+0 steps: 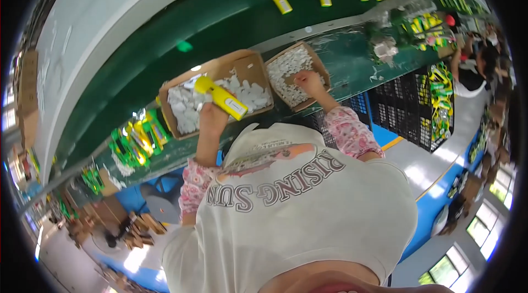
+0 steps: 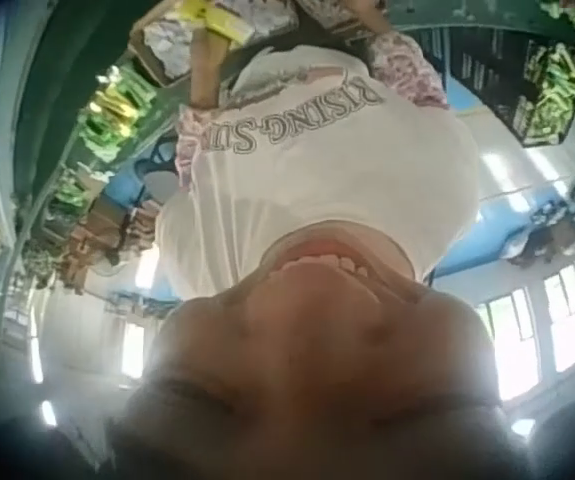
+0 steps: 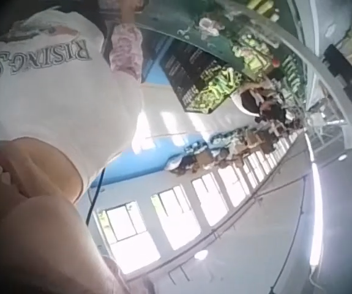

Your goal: Manually assembling flashlight components on a production line.

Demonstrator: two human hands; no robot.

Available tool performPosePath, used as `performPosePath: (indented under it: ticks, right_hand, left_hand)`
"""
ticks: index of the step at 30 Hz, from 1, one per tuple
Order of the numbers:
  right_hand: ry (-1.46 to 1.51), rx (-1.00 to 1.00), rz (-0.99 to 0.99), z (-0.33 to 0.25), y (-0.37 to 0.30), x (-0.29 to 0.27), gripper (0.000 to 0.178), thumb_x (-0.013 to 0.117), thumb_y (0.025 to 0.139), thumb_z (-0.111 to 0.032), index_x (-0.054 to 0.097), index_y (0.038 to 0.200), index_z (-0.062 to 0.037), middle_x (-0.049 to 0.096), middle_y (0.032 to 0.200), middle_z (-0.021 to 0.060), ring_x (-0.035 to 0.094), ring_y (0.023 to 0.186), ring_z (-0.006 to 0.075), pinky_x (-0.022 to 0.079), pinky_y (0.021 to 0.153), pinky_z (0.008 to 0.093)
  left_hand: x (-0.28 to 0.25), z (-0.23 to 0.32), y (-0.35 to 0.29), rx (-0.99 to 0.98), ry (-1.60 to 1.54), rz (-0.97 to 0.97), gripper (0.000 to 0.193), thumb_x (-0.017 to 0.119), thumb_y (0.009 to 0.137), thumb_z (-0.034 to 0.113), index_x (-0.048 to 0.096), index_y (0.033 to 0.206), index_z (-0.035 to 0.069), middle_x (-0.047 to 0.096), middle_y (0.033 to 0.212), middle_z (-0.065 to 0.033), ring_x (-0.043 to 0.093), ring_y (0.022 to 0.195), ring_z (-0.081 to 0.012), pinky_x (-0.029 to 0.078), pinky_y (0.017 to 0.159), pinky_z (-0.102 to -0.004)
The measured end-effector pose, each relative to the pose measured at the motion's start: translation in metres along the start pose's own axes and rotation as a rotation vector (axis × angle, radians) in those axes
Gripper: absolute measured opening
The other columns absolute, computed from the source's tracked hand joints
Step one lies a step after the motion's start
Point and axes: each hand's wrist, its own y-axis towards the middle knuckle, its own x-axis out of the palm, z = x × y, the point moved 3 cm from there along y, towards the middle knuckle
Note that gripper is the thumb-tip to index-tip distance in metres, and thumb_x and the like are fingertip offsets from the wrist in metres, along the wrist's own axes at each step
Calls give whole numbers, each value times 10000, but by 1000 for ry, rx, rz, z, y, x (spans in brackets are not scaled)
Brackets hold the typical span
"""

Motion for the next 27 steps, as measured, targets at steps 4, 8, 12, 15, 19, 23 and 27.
performPosePath:
  ticks: [4,8,12,15,19,23,27]
  right_hand:
    - [-14,-202,42,-31,12,-3,132,700,820,-177,707,858,-51,680,786,111,655,738,223,509,642,322]
    - [187,-318,-29,-126,10,-12,87,658,876,-104,693,928,-43,657,865,46,594,741,121,480,648,255]
    - [614,-464,-274,-246,-18,-16,112,622,898,-1,654,1001,-31,600,934,-6,554,780,47,475,690,212]
    - [766,-297,-427,-276,-29,-5,134,640,873,28,640,999,-17,596,927,9,578,826,68,490,749,212]
    - [636,-369,-366,-273,-27,4,128,645,865,36,630,980,-18,588,928,21,593,875,78,496,785,209]
    - [650,-480,-224,-277,-29,11,105,637,865,44,625,947,-21,556,951,27,589,871,93,499,773,219]
    - [680,-468,-191,-274,-26,18,104,630,865,52,620,942,-18,519,976,28,573,868,100,492,764,218]
  left_hand:
    - [23,-6,-17,-94,238,140,434,474,979,228,332,1332,20,568,1137,-208,588,1039,-368,473,964,-513]
    - [62,-9,-21,-32,420,53,409,440,991,198,331,1339,13,567,1190,-197,599,1096,-360,509,937,-500]
    - [82,-12,-25,70,656,44,374,420,1005,174,359,1338,17,566,1208,-183,601,1083,-325,504,950,-494]
    - [77,-12,-28,122,818,29,418,441,999,178,318,1368,24,537,1213,-137,582,1066,-236,494,911,-391]
    - [85,-13,-32,267,940,-32,465,469,996,192,267,1379,22,507,1184,-111,535,1027,-160,459,875,-309]
    - [95,-11,-36,356,1189,-37,472,481,989,165,247,1370,13,503,1163,-117,528,1032,-160,459,876,-309]
    - [89,-10,-36,294,1100,-25,474,493,987,154,242,1355,-10,493,1157,-126,523,1027,-154,460,873,-305]
